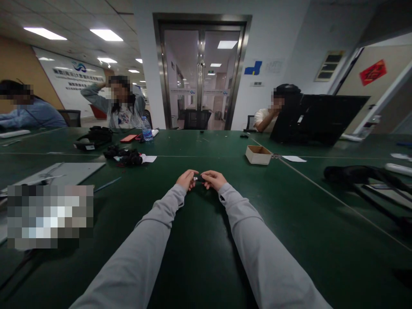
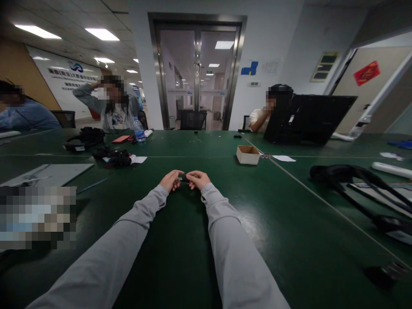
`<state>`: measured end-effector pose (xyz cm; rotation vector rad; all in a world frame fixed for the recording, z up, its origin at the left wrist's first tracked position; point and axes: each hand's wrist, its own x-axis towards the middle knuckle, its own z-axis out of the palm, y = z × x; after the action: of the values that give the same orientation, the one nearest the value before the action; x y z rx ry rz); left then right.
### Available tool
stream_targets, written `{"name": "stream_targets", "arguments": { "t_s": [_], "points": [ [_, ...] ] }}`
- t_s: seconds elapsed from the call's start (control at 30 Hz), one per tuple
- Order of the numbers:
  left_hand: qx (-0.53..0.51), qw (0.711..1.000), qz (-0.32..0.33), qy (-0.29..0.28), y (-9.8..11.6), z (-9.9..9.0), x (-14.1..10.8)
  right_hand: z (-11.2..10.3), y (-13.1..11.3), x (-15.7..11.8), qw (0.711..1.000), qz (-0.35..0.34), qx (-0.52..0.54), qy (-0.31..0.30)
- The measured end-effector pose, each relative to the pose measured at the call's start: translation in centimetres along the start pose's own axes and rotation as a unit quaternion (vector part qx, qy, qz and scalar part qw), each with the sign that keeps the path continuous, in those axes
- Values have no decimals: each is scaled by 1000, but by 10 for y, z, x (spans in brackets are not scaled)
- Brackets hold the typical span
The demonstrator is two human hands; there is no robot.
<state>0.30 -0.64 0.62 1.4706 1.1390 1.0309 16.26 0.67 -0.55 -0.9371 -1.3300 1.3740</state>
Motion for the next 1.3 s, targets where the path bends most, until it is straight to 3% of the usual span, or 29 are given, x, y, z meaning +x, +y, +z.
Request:
{"name": "stream_targets", "arguments": {
  "t_s": [0.4, 0.53, 0.6, 0.7, 0.83, 0.93, 1.07, 1.2, 1.3],
  "points": [
    [29, 999, 17, 3, 0, 3, 2, -2, 1, 1, 1000, 5, 17, -4],
    [61, 996, 36, 59, -5, 4, -2, -1, -1, 0, 1000, 10, 25, 4],
    [113, 989, 75, 61, -8, 0, -17, -1, -2, -1, 999, 12, 41, 13],
    [196, 972, 126, 19, -12, -21, -60, 0, -4, -2, 997, 24, 67, 26],
    [264, 958, 114, 7, -11, -63, -129, -1, -6, -2, 996, 41, 82, 21],
    [314, 943, 110, -12, -8, -87, -157, -2, -7, -1, 995, 44, 84, 22],
    [351, 930, 106, -6, -4, -93, -156, -2, -7, 0, 995, 52, 81, 18],
    [382, 918, 104, -3, -2, -84, -140, -2, -6, -1, 995, 60, 81, 17],
    [358, 928, 99, 23, -5, -72, -119, -2, -5, -1, 995, 56, 77, 17]
  ]
}}
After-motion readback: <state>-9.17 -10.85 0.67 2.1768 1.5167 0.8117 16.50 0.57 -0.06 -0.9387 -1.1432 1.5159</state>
